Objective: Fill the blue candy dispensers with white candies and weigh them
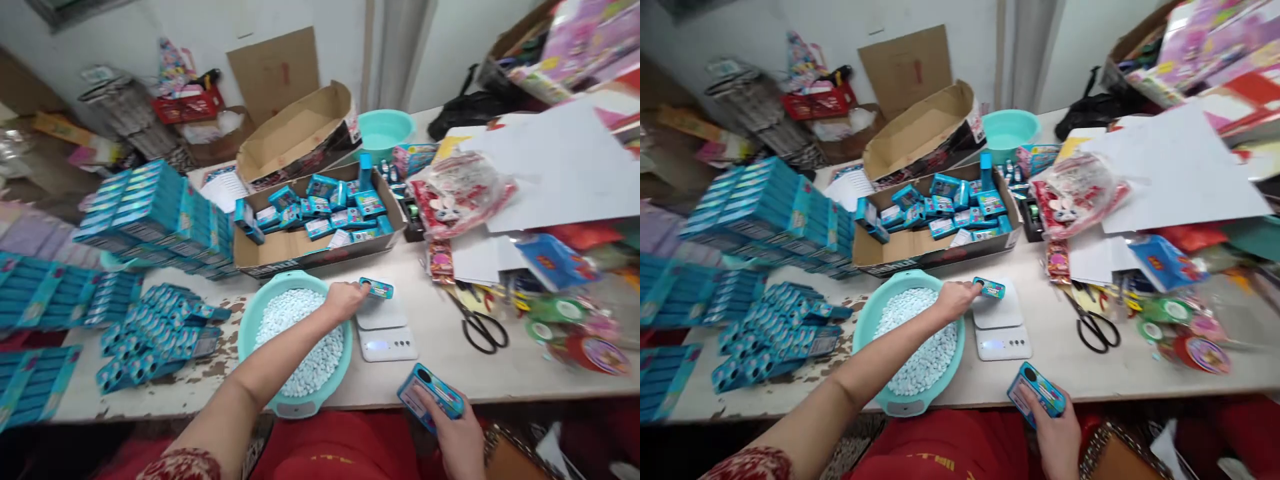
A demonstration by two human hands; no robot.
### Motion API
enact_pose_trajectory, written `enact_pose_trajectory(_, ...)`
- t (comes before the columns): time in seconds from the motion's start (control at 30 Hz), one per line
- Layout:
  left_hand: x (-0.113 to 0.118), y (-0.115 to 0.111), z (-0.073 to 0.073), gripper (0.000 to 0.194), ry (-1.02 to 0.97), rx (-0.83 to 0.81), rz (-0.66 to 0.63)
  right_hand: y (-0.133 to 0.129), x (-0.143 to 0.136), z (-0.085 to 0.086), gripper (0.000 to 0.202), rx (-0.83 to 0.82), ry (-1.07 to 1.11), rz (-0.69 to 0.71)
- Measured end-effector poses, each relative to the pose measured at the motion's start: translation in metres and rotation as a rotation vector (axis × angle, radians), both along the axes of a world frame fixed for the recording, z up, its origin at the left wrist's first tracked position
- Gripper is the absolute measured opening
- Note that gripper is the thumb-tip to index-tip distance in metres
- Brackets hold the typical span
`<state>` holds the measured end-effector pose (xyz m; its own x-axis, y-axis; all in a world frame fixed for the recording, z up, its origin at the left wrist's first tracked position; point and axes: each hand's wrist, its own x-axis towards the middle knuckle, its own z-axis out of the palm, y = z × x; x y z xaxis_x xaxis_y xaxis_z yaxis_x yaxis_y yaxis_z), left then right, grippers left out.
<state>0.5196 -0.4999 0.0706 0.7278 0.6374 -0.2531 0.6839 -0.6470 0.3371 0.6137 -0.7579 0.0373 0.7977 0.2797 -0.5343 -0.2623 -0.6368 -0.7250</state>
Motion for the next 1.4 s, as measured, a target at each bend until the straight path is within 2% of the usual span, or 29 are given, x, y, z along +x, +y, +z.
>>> enact_pose_trajectory(0.07,-0.034,0.003,0.018,0.024,-0.049,0.097,0.131,0.006,0.001,0.002,0.059,-0.061,-0.015,0.058)
enact_pose_trajectory(0.17,-0.112,0.001,0.057,0.028,-0.095,0.305,0.411,0.014,-0.001,0.009,0.058,-0.1,-0.041,0.112)
enact_pose_trajectory(0.23,-0.17,-0.003,0.075,0.031,0.04,0.412,0.65,0.019,-0.004,0.012,0.059,-0.039,-0.042,0.13)
enact_pose_trajectory(0.27,-0.197,-0.005,0.078,0.033,0.13,0.442,0.75,0.021,-0.006,0.013,0.059,0.002,-0.04,0.137)
enact_pose_trajectory(0.33,-0.241,-0.008,0.069,0.038,0.339,0.45,0.916,0.026,-0.01,0.015,0.059,0.076,-0.04,0.158)
enact_pose_trajectory(0.4,-0.272,-0.009,0.043,0.043,0.489,0.387,1.018,0.033,-0.014,0.017,0.058,0.123,-0.04,0.18)
enact_pose_trajectory(0.5,-0.296,-0.011,-0.003,0.046,0.566,0.214,1.093,0.045,-0.021,0.026,0.056,0.158,-0.039,0.216)
enact_pose_trajectory(0.57,-0.304,-0.012,-0.023,0.047,0.554,0.129,1.12,0.053,-0.027,0.034,0.055,0.174,-0.043,0.25)
enact_pose_trajectory(0.63,-0.309,-0.014,-0.031,0.047,0.525,0.107,1.146,0.06,-0.033,0.04,0.055,0.197,-0.043,0.267)
enact_pose_trajectory(0.7,-0.307,-0.017,-0.03,0.048,0.491,0.154,1.169,0.065,-0.04,0.043,0.055,0.222,-0.034,0.26)
enact_pose_trajectory(0.77,-0.296,-0.021,-0.028,0.049,0.426,0.202,1.118,0.068,-0.046,0.045,0.055,0.241,-0.033,0.246)
enact_pose_trajectory(0.8,-0.286,-0.022,-0.028,0.048,0.367,0.204,1.041,0.07,-0.049,0.046,0.055,0.253,-0.04,0.242)
enact_pose_trajectory(0.9,-0.244,-0.022,-0.041,0.037,0.139,0.142,0.665,0.074,-0.059,0.051,0.054,0.316,-0.051,0.257)
enact_pose_trajectory(0.97,-0.212,-0.02,-0.054,0.033,0.051,0.135,0.531,0.078,-0.066,0.055,0.051,0.361,-0.04,0.294)
enact_pose_trajectory(1.0,-0.197,-0.02,-0.06,0.035,0.034,0.131,0.532,0.079,-0.068,0.057,0.049,0.379,-0.031,0.317)
enact_pose_trajectory(1.07,-0.172,-0.022,-0.068,0.039,-0.011,0.068,0.615,0.081,-0.074,0.06,0.046,0.403,-0.021,0.351)
enact_pose_trajectory(1.17,-0.152,-0.029,-0.071,0.03,-0.272,-0.247,0.777,0.083,-0.081,0.062,0.044,0.425,-0.019,0.35)
enact_pose_trajectory(1.23,-0.147,-0.035,-0.07,0.023,-0.438,-0.44,0.864,0.084,-0.086,0.062,0.044,0.432,-0.022,0.346)
enact_pose_trajectory(1.33,-0.149,-0.039,-0.067,0.017,-0.54,-0.579,0.955,0.087,-0.092,0.061,0.044,0.446,-0.034,0.398)
enact_pose_trajectory(1.4,-0.153,-0.037,-0.065,0.021,-0.628,-0.689,1.017,0.089,-0.095,0.06,0.044,0.458,-0.052,0.459)
